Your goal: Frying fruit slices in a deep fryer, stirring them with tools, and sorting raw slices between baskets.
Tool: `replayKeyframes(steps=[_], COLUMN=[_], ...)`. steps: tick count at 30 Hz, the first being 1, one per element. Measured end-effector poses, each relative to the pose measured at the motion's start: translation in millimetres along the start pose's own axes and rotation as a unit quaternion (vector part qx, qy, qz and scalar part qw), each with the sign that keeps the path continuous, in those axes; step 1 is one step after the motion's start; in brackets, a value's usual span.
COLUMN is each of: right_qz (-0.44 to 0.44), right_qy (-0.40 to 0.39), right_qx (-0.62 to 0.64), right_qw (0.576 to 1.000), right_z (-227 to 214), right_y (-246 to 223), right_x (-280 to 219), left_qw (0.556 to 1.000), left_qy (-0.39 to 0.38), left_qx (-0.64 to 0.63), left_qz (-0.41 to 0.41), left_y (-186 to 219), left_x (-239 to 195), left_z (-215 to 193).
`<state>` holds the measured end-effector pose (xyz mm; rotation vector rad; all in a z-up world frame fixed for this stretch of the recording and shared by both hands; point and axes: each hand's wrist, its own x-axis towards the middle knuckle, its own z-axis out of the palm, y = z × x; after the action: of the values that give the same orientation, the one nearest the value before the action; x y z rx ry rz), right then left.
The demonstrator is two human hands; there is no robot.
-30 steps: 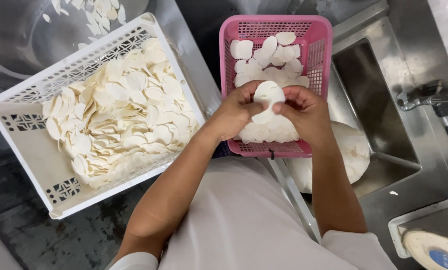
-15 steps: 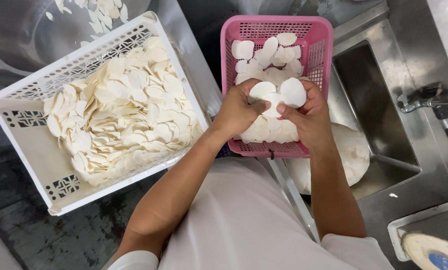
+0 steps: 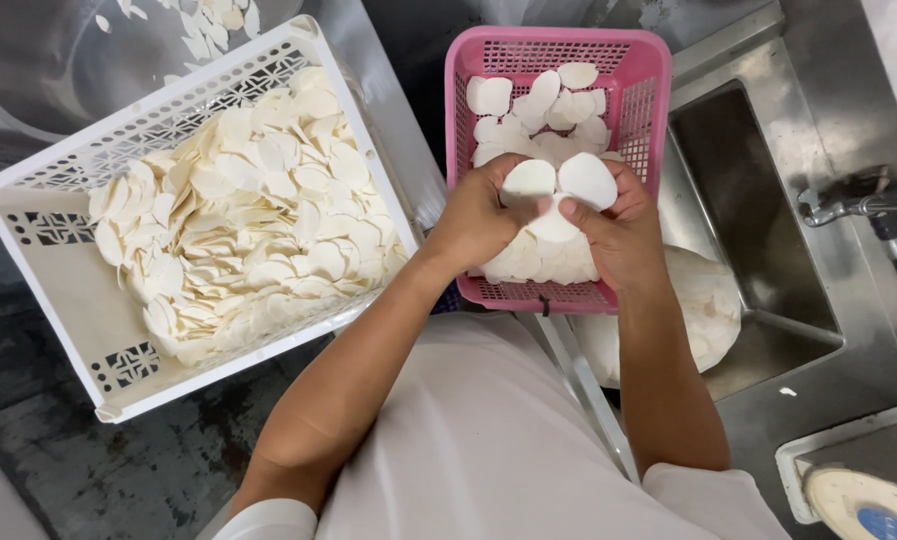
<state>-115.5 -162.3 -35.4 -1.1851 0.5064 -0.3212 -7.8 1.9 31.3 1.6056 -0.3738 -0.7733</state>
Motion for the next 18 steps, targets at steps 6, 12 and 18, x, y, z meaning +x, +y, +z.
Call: replayKeyframes(steps=[6,12,18], right_qz=[-0.041,-0.053,-0.042], right_qy=[0.041,0.066,0.067], right_qx=[-0.135,-0.24,-0.429], right_qw=[0.989,0.967,0.9], right_z=[-2.0,-6.5,-51.3], right_y=[-20.1,-30.1,8.0], right_x=[-0.1,-0.2,10.8], left_qw=[1.0,0.996,0.989], left_qy=[0.011,-0.014,-0.047], left_qx=[0.021,0.09,0.133], left_qz=[-0.007,0.012,-0.044], left_y=[-3.1,-7.6,7.6], left_x=[8.0,12.3,6.2], left_z=[-1.1,-6.4,-23.2])
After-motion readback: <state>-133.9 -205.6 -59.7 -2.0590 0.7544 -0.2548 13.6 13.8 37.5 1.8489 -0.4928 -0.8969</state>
